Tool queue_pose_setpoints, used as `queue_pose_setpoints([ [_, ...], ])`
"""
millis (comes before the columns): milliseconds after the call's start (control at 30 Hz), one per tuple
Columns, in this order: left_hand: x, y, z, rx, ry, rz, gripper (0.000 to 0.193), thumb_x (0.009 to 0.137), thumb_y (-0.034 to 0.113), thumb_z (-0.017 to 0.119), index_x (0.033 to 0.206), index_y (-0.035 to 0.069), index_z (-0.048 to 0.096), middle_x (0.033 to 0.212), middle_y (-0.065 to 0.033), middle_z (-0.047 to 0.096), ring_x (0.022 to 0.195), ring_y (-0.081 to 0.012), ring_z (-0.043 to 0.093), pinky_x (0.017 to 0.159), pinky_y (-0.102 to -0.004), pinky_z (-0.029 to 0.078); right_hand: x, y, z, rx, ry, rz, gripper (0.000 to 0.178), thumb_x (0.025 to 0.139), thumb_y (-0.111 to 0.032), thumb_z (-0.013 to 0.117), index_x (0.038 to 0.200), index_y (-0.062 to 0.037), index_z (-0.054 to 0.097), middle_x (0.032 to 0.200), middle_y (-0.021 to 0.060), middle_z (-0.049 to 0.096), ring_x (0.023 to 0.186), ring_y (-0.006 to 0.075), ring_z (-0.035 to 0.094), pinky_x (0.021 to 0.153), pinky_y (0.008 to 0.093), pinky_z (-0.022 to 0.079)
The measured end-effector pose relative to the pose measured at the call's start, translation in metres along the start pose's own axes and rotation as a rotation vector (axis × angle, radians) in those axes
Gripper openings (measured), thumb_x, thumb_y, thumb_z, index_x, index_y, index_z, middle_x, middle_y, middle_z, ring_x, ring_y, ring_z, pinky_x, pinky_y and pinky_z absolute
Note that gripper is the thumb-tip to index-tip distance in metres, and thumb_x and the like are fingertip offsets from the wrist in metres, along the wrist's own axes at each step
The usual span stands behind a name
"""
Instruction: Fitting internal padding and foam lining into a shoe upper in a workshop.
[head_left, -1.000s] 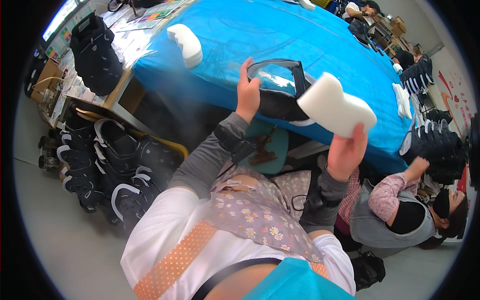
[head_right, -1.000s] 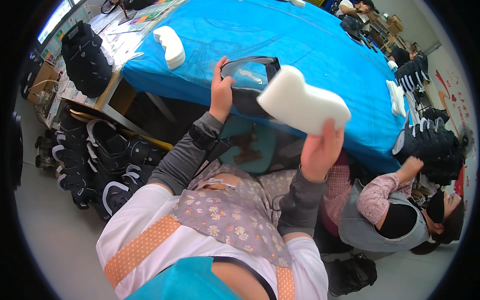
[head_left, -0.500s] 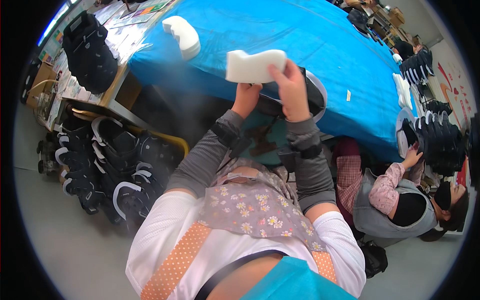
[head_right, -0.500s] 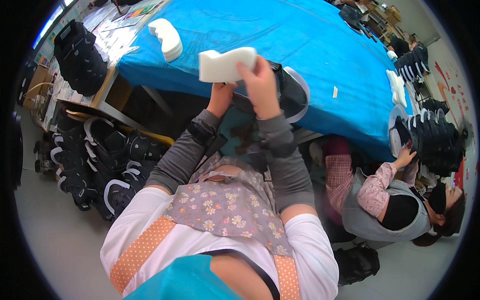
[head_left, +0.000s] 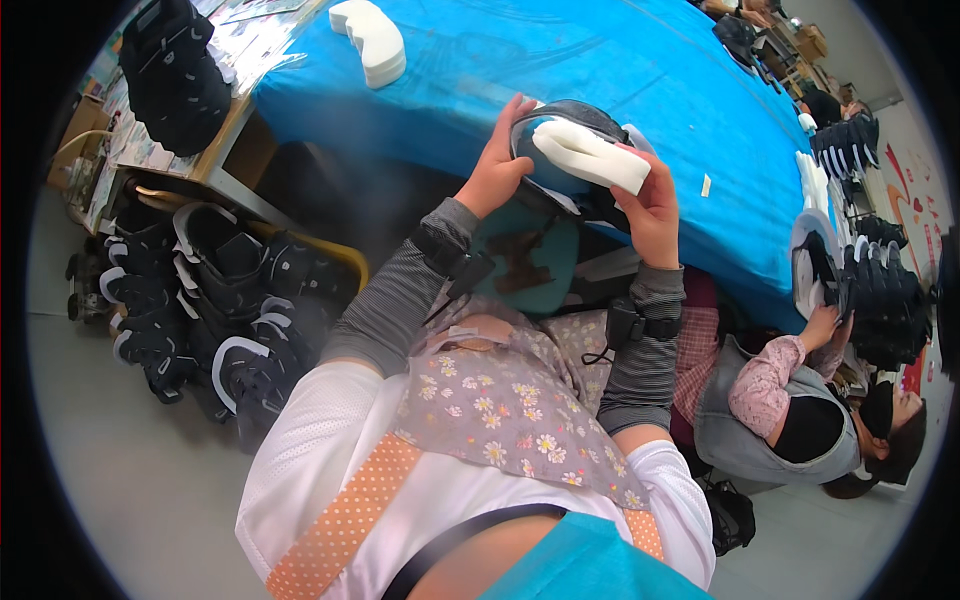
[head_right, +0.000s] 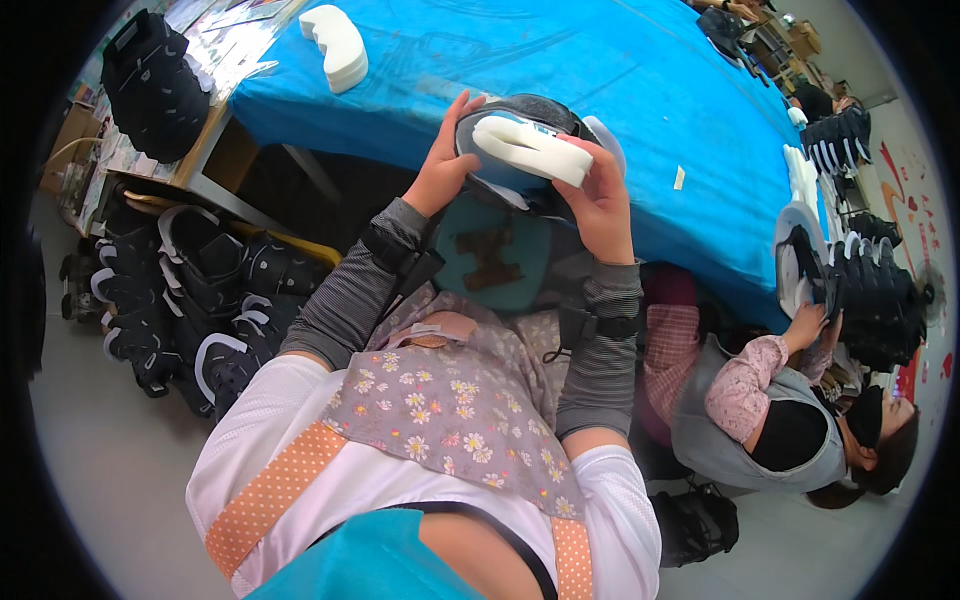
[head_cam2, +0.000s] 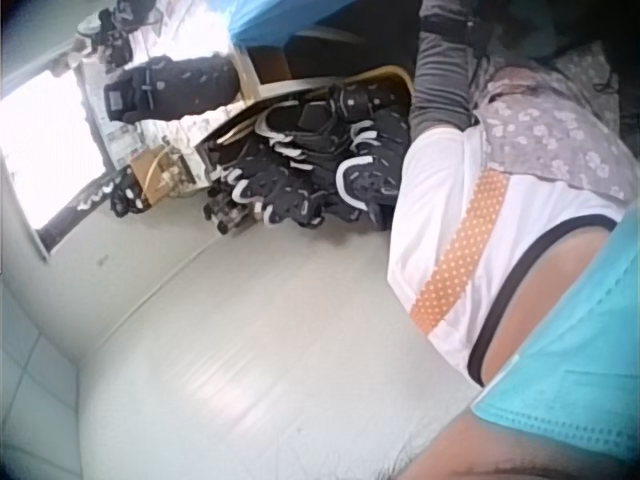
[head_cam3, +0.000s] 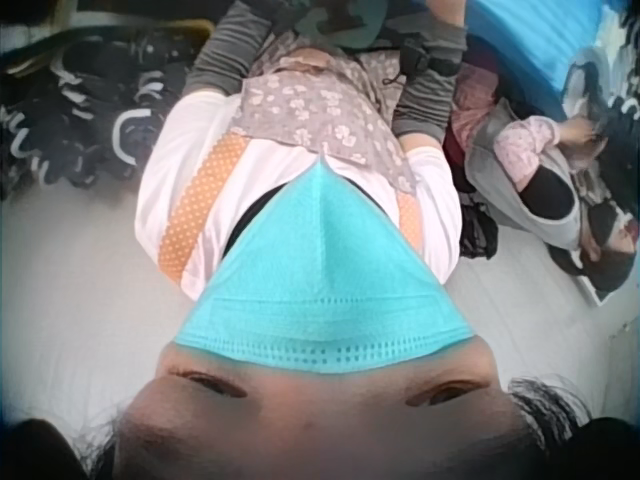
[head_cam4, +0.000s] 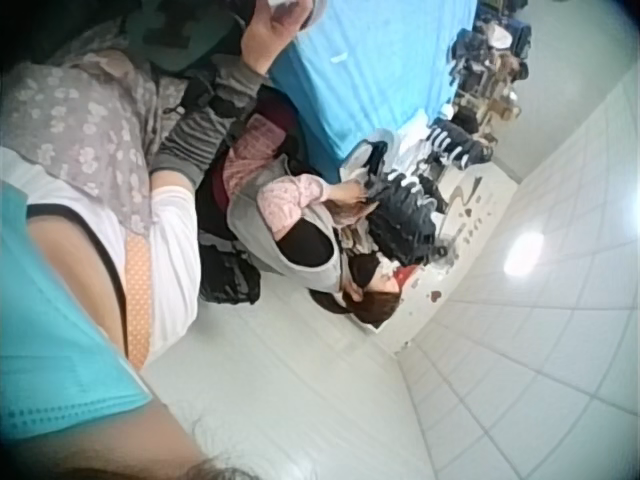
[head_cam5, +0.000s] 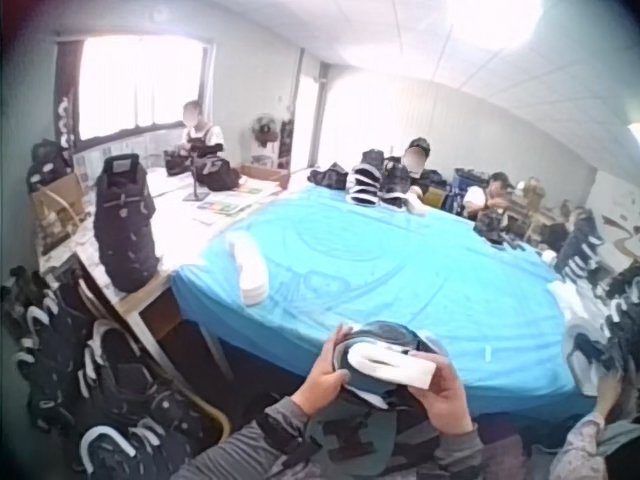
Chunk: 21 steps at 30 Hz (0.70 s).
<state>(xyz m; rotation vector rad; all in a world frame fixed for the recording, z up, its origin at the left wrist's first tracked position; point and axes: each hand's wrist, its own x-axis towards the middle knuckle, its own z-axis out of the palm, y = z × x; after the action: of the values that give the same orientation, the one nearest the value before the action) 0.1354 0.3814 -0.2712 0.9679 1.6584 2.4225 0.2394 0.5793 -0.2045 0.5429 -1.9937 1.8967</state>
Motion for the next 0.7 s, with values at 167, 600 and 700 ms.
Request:
queue_pose_setpoints([
  [167, -0.001, 0.002, -0.002, 0.003, -0.078, -0.005, 0.096, 0.068, -0.010, 0.046, 0.153, 0.008, 0.005, 0.154, -0.0142, 0.022, 0.135, -0.0240, 0.033, 0.108, -0.0316, 0.030, -0.001, 0.010, 0.005, -0.112, -0.052, 0.036, 0.039, 0.087, 0.007, 0.059, 0.122, -0.0051, 0.046, 0.131, 0.0130, 0.052, 0.119, 0.0205, 0.051, 0.100, 0.0331, 0.041],
  [600, -0.002, 0.003, -0.006, -0.031, -0.109, -0.054, 0.100, 0.067, -0.014, 0.044, 0.154, 0.013, 0.002, 0.157, -0.0126, 0.018, 0.137, -0.0241, 0.031, 0.107, -0.0294, 0.032, -0.001, 0.019, 0.009, -0.225, -0.053, 0.044, 0.035, 0.087, 0.008, 0.057, 0.116, -0.0051, 0.044, 0.131, 0.0152, 0.052, 0.117, 0.0208, 0.053, 0.099, 0.0320, 0.043],
  [700, -0.002, 0.003, -0.007, -0.039, -0.105, -0.040, 0.100, 0.068, -0.014, 0.045, 0.154, 0.013, 0.001, 0.157, -0.0127, 0.018, 0.136, -0.0237, 0.033, 0.106, -0.0295, 0.032, 0.001, 0.020, 0.009, -0.260, -0.085, 0.043, 0.034, 0.089, 0.003, 0.058, 0.118, -0.0063, 0.043, 0.133, 0.0180, 0.050, 0.120, 0.0234, 0.051, 0.100, 0.0348, 0.043],
])
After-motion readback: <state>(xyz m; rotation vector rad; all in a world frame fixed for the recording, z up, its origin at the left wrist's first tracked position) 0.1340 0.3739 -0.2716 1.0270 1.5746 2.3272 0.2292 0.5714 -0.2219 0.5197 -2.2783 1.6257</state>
